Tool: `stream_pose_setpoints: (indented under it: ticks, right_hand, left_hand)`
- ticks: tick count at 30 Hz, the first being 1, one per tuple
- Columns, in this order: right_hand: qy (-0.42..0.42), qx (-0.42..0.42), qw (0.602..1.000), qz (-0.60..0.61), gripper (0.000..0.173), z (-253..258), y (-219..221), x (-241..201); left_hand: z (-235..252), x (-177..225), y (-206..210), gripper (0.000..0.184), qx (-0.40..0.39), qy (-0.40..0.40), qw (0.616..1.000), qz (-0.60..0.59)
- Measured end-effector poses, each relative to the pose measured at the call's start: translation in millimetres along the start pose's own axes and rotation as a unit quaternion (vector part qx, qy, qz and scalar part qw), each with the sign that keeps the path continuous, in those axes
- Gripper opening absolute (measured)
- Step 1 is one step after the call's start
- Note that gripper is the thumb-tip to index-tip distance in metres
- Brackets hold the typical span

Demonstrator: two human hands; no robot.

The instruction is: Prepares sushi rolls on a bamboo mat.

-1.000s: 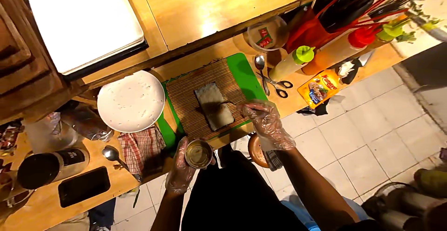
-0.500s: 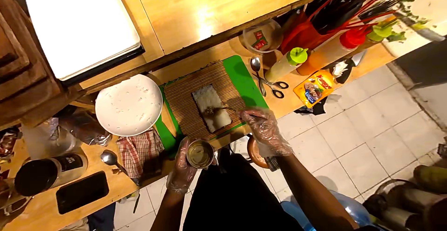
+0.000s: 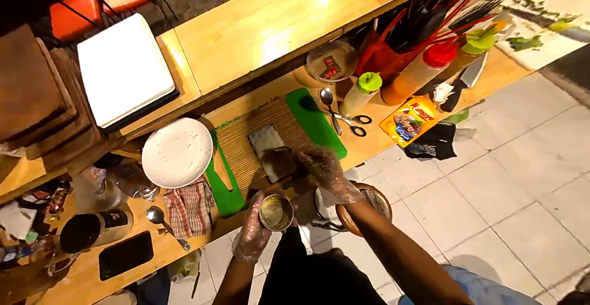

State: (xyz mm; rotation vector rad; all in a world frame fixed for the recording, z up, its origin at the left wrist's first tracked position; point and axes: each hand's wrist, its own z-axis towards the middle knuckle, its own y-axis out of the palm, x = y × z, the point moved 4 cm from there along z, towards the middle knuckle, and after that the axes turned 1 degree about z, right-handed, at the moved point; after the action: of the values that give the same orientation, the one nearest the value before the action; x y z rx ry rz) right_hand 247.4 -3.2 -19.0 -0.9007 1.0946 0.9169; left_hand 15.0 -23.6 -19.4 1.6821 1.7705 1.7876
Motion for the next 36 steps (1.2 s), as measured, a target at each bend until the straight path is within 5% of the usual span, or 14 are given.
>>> stream_pose_setpoints:
  ticks: [5,10,18,22,28,36]
  right_hand:
    - [-0.003,0.103,0.989,0.106,0.025,-56,-73,-54]
    - [0.126,0.106,0.984,0.073,0.026,-173,-155,-86]
    - [0.234,0.198,0.952,-0.003,0.026,-321,-293,-73]
    - [0.292,0.257,0.921,0.013,0.029,-389,-371,-74]
    - [0.342,0.363,0.865,0.048,0.034,-471,-453,-64]
    - [0.367,0.448,0.810,0.098,0.034,-520,-548,-49]
  left_hand:
    - [1,-40,35,0.066,0.016,0.011,0.999,0.042]
    - [10,-123,100,0.046,0.093,0.017,0.992,0.080]
    - [16,-294,227,0.045,-0.040,-0.048,0.988,0.139]
    - [24,-375,293,0.052,-0.102,-0.085,0.954,0.270]
    - [46,-464,362,0.046,-0.173,-0.071,0.876,0.444]
    - [80,-560,451,0.033,-0.255,-0.114,0.830,0.483]
